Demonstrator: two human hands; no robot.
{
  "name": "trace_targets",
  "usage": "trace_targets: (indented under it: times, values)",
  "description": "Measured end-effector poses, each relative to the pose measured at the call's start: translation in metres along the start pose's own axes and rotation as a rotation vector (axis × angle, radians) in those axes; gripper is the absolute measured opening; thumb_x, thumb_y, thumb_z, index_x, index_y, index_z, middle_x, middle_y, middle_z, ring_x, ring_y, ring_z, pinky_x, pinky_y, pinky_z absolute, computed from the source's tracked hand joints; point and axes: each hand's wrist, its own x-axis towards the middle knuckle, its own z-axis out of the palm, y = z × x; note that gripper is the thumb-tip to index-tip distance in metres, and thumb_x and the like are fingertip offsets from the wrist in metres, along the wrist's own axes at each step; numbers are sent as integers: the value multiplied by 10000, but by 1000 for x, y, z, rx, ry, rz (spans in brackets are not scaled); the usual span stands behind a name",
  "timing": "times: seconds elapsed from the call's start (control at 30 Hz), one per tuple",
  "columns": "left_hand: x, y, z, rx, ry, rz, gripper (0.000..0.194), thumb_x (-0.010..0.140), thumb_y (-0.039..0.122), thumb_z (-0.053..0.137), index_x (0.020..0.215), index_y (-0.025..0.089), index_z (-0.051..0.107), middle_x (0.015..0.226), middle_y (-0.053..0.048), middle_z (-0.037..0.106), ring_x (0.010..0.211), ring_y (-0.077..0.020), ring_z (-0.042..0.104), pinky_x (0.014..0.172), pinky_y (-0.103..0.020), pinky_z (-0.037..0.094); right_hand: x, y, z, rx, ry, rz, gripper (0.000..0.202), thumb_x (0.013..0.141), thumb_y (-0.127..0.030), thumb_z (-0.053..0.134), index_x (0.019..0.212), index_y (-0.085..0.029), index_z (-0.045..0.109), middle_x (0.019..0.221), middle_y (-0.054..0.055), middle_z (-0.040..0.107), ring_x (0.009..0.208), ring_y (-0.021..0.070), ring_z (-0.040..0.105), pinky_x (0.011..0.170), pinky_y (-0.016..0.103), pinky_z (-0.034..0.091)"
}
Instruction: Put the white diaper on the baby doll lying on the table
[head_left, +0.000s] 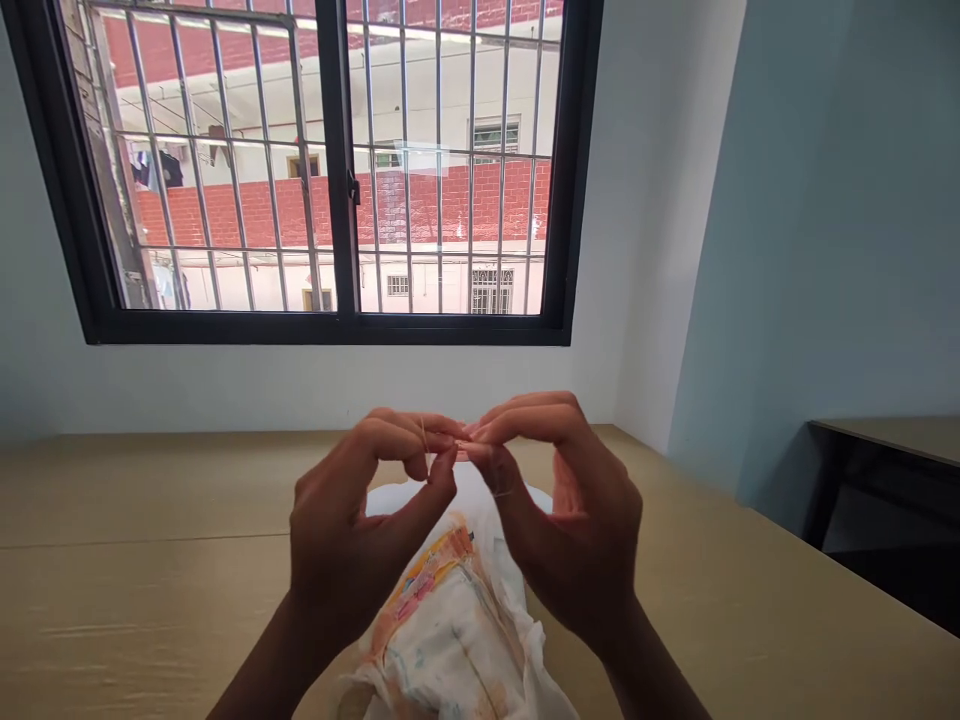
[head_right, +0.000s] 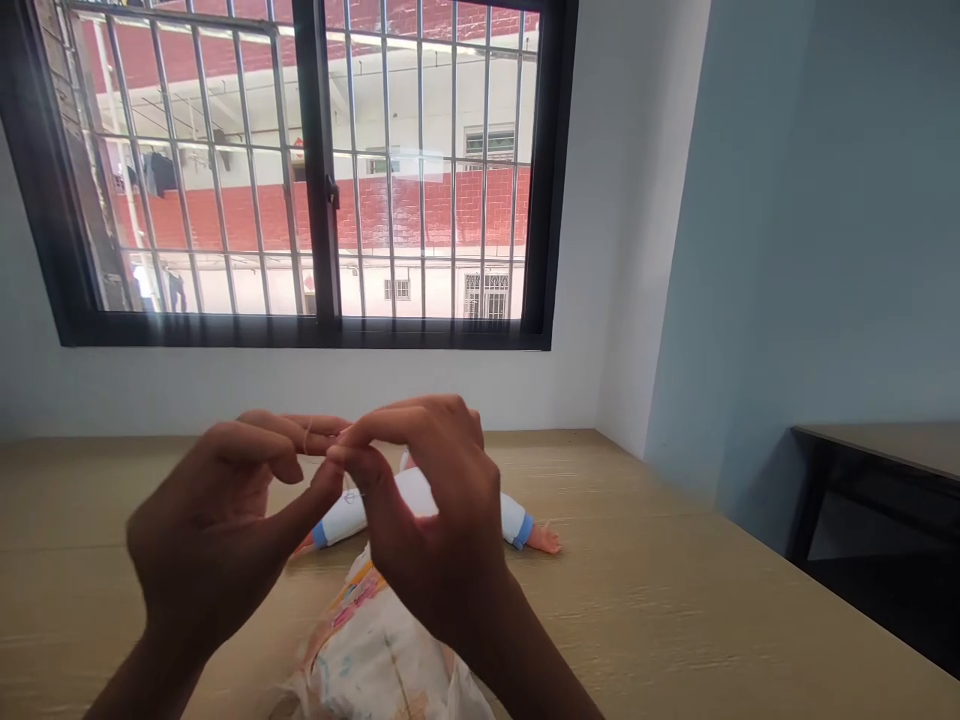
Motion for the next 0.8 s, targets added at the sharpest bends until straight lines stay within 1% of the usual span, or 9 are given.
trace_targets:
  times: [0.07, 0.17, 0.23, 0.4, 0.47, 0.53, 0.63, 0.7, 0.8]
  values:
    - [1, 1, -1, -3, -41, -40, 325, 778, -27, 739, 732, 241, 562, 786, 47, 705, 853, -184, 746, 808, -313, 606, 1, 0, -3, 46, 26, 70, 137, 957, -154, 657, 893, -274, 646, 848, -39, 681, 853, 139, 628, 819, 340, 484]
    - [2, 7, -2, -28, -53, -95, 323, 801, -15, 727, 734, 241, 542, 776, 53, 685, 836, -169, 748, 821, -291, 623, 3, 1, -6, 152, 44, 195, 92, 970, -240, 676, 896, -274, 634, 860, -50, 679, 885, 103, 664, 838, 279, 523]
    - [2, 10, -1, -39, -45, -125, 319, 811, -7, 729, 740, 241, 540, 780, 53, 682, 850, -165, 750, 839, -281, 629, 4, 0, -6, 242, 32, 262, 97, 976, -289, 676, 898, -271, 620, 863, -56, 691, 881, 83, 691, 826, 238, 558]
    - [1, 9, -3, -20, -36, -161, 326, 809, -27, 702, 735, 240, 529, 785, 62, 692, 888, -150, 738, 844, -241, 619, 6, 0, -6, 428, -9, 326, 114, 963, -291, 698, 898, -250, 614, 809, -57, 709, 818, 65, 713, 816, 195, 593]
    - [1, 8, -5, -27, -66, -174, 321, 810, -23, 699, 737, 240, 529, 780, 66, 693, 881, -146, 737, 834, -229, 619, 6, 2, -7, 494, -19, 352, 119, 960, -283, 704, 891, -243, 615, 791, -63, 697, 777, 51, 700, 790, 174, 590]
    - [1, 9, -7, -52, -124, -194, 309, 823, -4, 699, 737, 238, 527, 772, 66, 690, 869, -152, 739, 853, -256, 630, 7, 5, -8, 558, -33, 394, 125, 962, -294, 701, 888, -242, 617, 784, -72, 685, 749, 35, 680, 760, 153, 582]
    - [3, 12, -10, -147, -197, -240, 302, 847, 8, 680, 731, 233, 517, 763, 67, 679, 815, -155, 744, 879, -306, 641, 9, 8, -8, 642, -39, 478, 141, 957, -322, 709, 882, -245, 618, 793, -77, 690, 795, 29, 676, 770, 129, 562]
    - [4, 13, -12, -256, -202, -272, 302, 838, -5, 688, 727, 225, 526, 772, 68, 687, 783, -155, 751, 830, -288, 643, 9, 9, -7, 701, -23, 540, 155, 952, -328, 717, 871, -241, 619, 807, -79, 700, 836, 23, 676, 801, 117, 548]
    - [8, 13, -13, -446, -189, -306, 286, 813, -26, 716, 725, 209, 579, 775, 63, 716, 761, -155, 759, 739, -248, 629, 9, 9, -4, 828, -6, 632, 175, 949, -332, 723, 855, -226, 621, 823, -83, 700, 835, 14, 683, 806, 116, 552]
